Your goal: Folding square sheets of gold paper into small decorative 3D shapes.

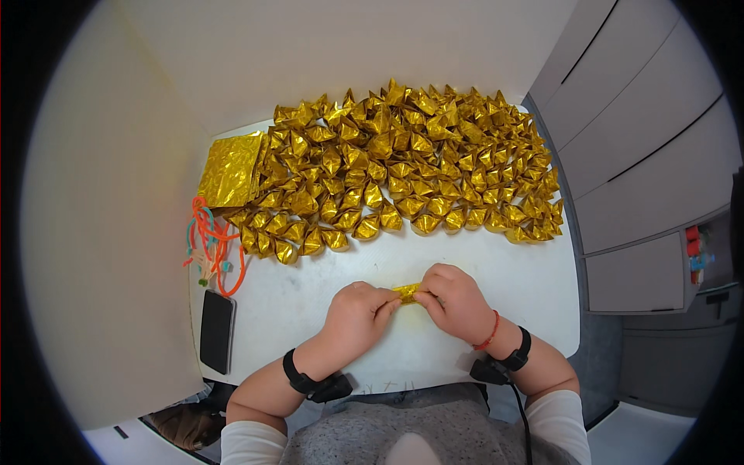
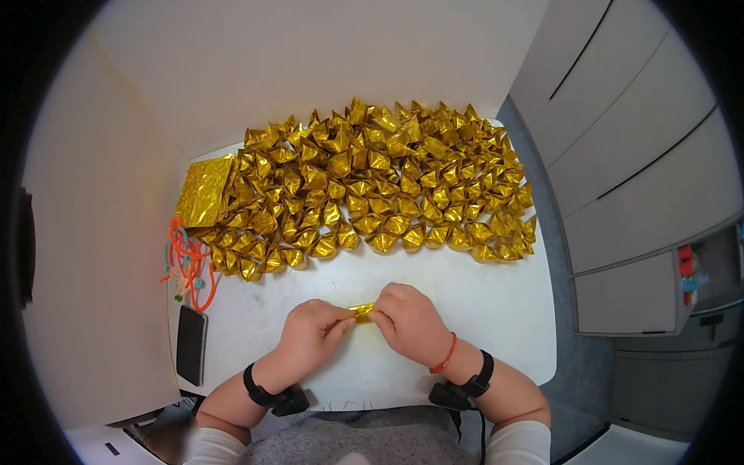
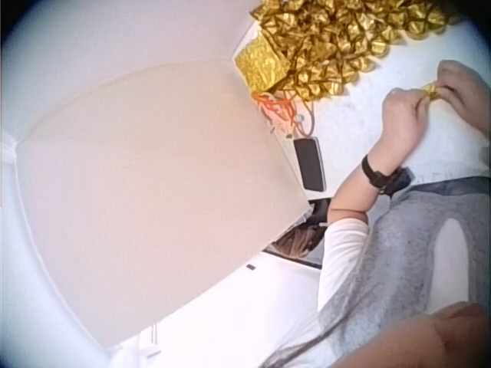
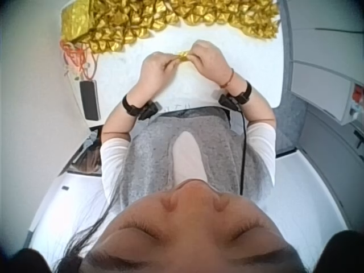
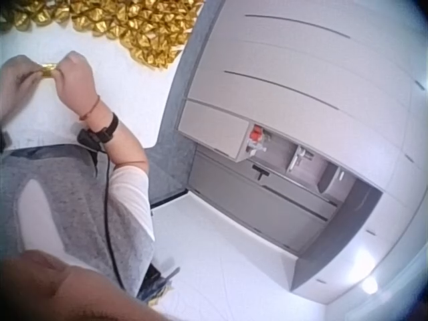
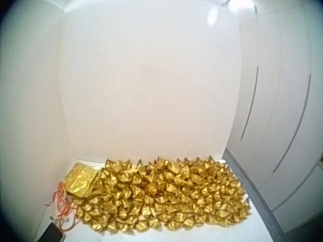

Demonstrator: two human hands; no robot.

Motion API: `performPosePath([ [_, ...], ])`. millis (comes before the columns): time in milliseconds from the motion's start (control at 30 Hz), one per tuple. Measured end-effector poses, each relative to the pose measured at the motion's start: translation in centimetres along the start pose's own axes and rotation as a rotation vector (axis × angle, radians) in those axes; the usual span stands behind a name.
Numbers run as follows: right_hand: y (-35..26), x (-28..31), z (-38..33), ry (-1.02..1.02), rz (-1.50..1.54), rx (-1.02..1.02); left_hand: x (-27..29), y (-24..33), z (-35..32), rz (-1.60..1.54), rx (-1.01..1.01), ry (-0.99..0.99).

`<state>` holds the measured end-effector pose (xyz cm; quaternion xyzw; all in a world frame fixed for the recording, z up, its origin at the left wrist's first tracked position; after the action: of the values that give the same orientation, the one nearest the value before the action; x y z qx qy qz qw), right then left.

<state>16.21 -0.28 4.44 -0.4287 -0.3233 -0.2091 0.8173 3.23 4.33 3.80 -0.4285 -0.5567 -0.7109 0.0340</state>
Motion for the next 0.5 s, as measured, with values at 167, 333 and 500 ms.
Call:
performPosePath([
  [167,1.5,0.0,-0.2,0.097,0.034,-0.16,0.0,-0.8,0.6,-0.016,0.059,0.005],
  [333,1.9,-0.3,-0.1,0.073,0.046,-0.226,0.0,-1.2,1.0,-0.008,0.051,0.021],
  [500,1.9,-0.3,0.1,0.072,0.026,-0.209,0.3,-1.0,1.2,0.028,0.007,0.056],
])
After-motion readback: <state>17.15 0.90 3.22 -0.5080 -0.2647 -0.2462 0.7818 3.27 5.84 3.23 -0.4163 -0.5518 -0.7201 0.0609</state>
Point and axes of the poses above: each hand's wrist, its own z-axis towards the middle knuckle, its own x-axis out of the back of the hand, y = z × x, the point moved 9 cm from there along z, towards the middle knuckle, and after that the axes turned 13 degrees about x, right-handed, at the moved point
